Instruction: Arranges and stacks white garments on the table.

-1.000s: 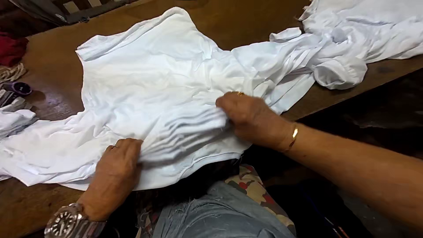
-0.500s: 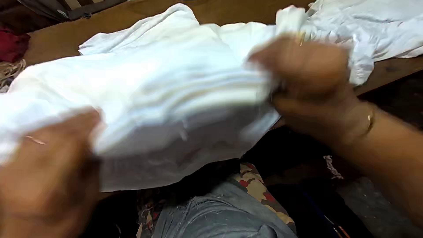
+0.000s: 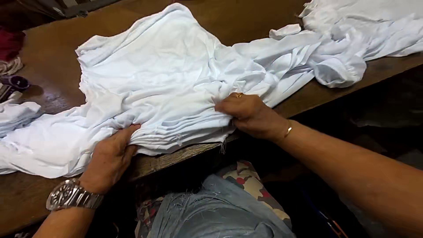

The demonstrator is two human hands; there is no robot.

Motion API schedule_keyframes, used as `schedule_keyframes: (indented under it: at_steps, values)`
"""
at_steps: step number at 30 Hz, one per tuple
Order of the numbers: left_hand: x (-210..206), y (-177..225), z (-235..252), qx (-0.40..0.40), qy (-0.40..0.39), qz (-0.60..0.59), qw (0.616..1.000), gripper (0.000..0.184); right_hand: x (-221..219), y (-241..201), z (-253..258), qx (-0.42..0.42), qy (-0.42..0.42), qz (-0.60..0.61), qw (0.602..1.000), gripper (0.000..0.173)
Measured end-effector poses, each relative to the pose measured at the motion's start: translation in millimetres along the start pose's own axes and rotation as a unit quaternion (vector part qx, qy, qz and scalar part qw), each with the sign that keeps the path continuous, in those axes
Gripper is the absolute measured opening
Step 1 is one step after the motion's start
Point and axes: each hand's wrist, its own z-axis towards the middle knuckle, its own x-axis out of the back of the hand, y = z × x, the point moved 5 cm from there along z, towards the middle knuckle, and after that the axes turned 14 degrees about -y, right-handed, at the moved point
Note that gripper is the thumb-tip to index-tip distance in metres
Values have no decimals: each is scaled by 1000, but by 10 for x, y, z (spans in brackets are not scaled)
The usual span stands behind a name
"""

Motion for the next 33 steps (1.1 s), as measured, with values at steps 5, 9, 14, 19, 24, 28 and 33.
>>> schedule_keyframes:
  at_steps: [5,9,14,19,24,28,33]
  values:
    - [-117,280,-126,-44,-35,67,996,47,84,-153,-147,16,-62,-21,998,30]
    - [-110,209,-258,-56,13,15,998,38,40,-314,-308,3,-37,-46,998,33]
    - [-134,247,-337,-82,-13,47,995,59,-51,-433,-417,-3,-98,-80,992,41]
    - [-199,264,-356,-72,-3,62,995,69,-141,-451,-456,3,-87,-114,990,47]
    - [-131,310,-299,-42,4,55,998,79,-46,-408,-344,17,-51,-111,992,28]
    - [-152,380,-220,-19,12,87,996,83,285,-244,-166,-35,-36,-61,997,27]
    - [-34,368,-93,14,9,105,994,64,761,-112,246,-106,-67,-71,990,25]
